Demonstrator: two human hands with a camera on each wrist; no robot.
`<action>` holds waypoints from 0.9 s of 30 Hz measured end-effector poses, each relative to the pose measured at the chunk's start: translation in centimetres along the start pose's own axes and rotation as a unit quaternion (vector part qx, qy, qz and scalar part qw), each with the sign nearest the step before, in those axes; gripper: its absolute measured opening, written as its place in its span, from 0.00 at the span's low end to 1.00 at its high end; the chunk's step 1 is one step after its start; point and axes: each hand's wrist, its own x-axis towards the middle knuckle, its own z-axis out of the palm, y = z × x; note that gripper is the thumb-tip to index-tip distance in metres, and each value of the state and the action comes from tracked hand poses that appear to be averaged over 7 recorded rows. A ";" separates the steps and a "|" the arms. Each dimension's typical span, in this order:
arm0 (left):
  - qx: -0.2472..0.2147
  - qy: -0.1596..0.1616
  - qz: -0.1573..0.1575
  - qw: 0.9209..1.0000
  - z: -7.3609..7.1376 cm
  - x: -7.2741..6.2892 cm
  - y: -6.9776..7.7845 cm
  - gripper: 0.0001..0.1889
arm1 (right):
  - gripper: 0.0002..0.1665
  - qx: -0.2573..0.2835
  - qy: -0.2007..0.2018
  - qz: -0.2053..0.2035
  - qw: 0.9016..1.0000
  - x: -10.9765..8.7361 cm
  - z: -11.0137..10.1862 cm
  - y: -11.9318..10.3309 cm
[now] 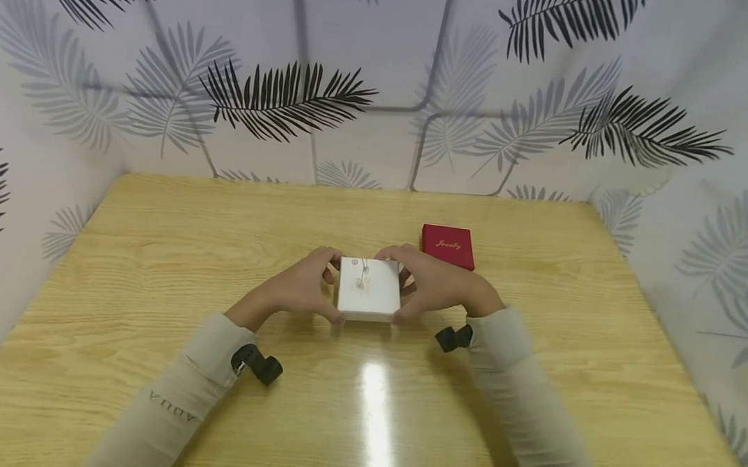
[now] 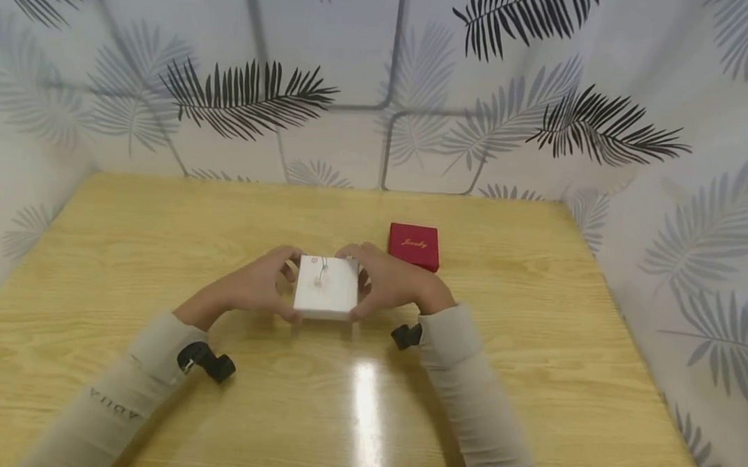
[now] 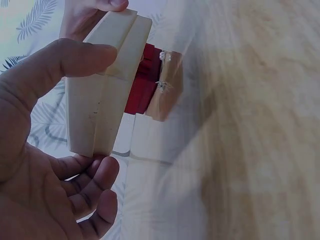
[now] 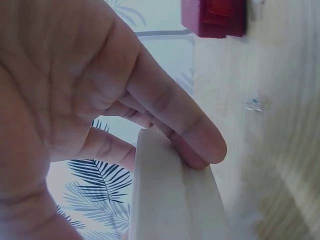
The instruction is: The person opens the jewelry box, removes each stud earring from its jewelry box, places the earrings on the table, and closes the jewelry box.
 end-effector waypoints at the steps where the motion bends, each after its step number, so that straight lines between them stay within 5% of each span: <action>1: -0.001 -0.001 0.000 1.000 -0.2 0.1 0.1 0.50 | 0.52 -0.002 0.001 -0.004 1.000 0.0 -0.2 -0.1; 27: 0.010 -0.009 0.011 1.000 -4.0 5.5 1.9 0.48 | 0.52 -0.071 0.014 0.032 0.997 2.0 -5.6 -0.3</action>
